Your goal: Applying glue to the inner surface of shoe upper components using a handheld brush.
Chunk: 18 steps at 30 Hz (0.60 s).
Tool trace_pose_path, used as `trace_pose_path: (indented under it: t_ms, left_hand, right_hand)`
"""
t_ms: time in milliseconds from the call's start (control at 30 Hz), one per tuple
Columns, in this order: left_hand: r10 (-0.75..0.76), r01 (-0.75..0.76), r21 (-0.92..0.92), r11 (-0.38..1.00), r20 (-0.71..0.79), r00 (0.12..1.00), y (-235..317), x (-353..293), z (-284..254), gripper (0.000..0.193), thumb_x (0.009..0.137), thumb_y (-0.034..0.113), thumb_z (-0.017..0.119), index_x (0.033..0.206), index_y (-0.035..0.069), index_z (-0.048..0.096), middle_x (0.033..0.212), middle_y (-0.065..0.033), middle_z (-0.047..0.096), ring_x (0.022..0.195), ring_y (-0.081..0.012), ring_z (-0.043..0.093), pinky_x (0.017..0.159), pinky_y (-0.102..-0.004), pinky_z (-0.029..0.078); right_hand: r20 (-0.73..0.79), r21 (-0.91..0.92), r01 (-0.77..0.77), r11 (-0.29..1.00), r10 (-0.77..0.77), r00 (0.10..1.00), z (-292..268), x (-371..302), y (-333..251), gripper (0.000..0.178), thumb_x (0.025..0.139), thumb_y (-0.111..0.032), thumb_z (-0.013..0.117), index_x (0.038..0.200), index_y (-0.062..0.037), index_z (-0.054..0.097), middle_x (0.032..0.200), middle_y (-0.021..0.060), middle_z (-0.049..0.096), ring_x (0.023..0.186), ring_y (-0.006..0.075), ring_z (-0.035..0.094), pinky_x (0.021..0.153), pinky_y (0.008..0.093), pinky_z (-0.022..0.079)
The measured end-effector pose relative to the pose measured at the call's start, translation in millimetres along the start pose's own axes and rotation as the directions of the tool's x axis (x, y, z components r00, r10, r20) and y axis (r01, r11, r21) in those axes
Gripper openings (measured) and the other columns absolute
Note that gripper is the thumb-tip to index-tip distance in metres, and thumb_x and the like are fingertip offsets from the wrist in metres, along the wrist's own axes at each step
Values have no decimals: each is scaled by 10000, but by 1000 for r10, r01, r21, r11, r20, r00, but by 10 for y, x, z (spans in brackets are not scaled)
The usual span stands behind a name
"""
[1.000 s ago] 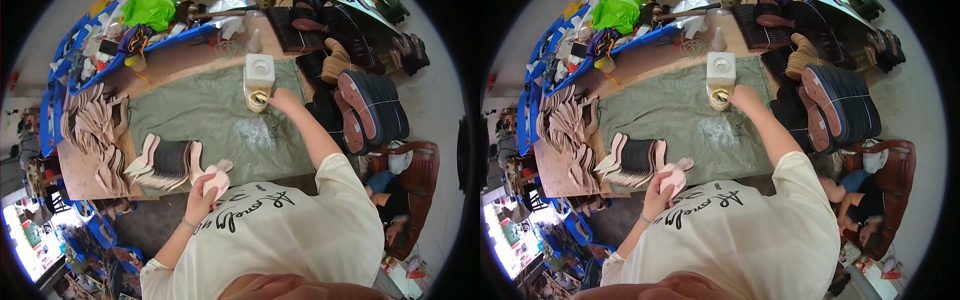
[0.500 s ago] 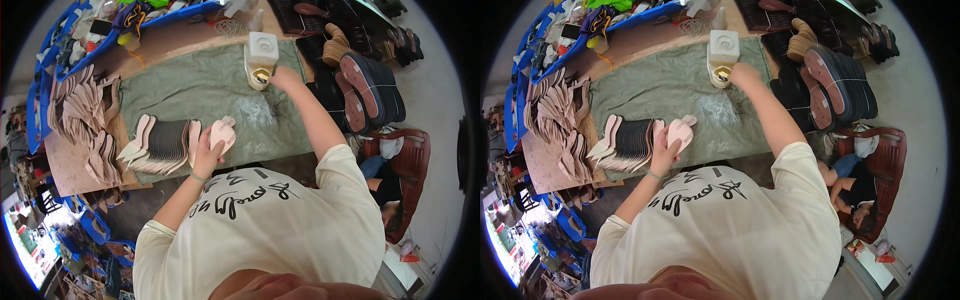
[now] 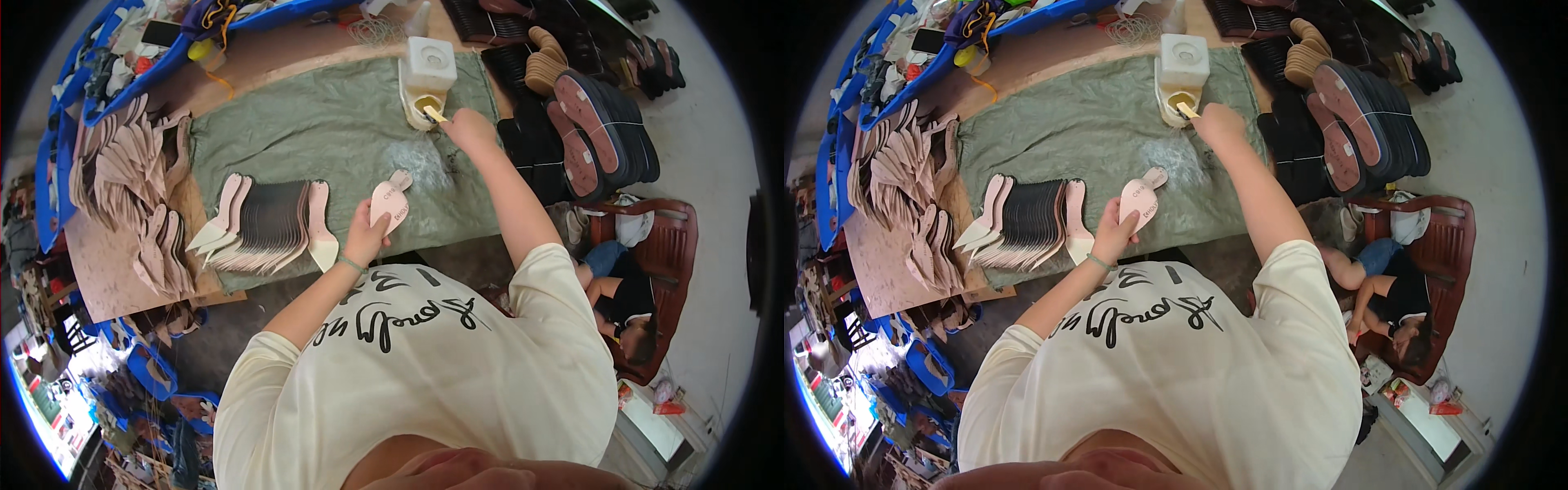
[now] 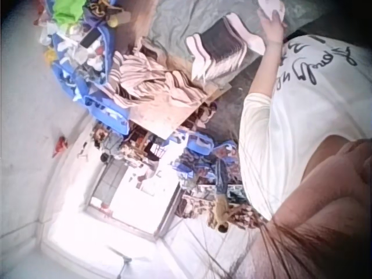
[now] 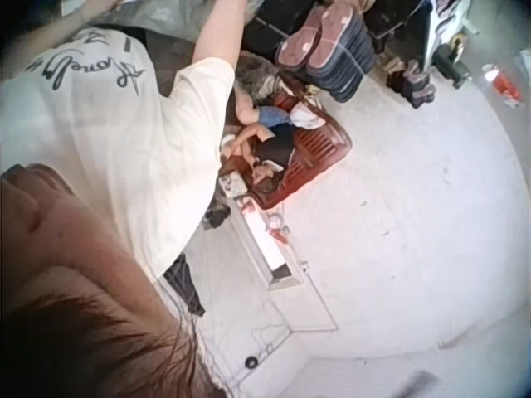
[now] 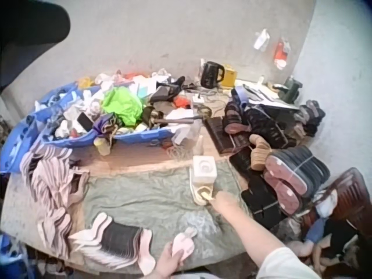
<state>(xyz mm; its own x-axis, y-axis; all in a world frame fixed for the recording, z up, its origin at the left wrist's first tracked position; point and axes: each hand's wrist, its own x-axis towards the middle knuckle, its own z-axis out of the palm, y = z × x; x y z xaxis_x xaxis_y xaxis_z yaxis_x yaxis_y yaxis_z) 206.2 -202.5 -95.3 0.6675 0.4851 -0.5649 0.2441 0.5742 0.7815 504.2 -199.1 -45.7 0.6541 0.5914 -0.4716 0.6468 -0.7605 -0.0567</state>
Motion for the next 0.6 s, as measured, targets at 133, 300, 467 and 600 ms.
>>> trace_pose_path:
  t_ms: [133,300,467,600]
  left_hand:
    - [-127,128,8,992,-51,991,-104,-3,-44,369,949,212,526,1242,20,409,869,-50,607,465,-92,519,394,-206,365]
    - [-210,194,-176,965,-77,975,-12,5,-103,228,974,215,473,1132,52,455,825,-31,569,465,-96,471,384,-208,323]
    - [-252,212,-338,917,-79,965,70,2,-105,114,983,188,447,1036,90,472,783,-5,509,476,-85,388,392,-213,254]
    - [-285,238,-377,895,-74,956,63,13,-132,109,984,183,444,1042,95,472,782,2,492,483,-84,368,407,-217,244]
  right_hand:
    - [-120,97,61,993,-49,992,23,-184,185,402,825,-427,623,869,-38,710,780,157,675,749,342,649,663,435,502]
    - [-31,463,188,866,-196,980,173,-995,281,377,850,-422,635,849,-50,697,662,125,619,580,254,579,559,378,436]
    - [-105,632,315,708,-324,940,701,-1781,172,280,864,-301,677,939,-32,696,630,92,573,546,136,501,524,300,403]
    - [-334,473,486,735,-360,871,1035,-1805,137,266,859,-309,671,950,-61,700,636,117,584,537,208,536,523,320,408]
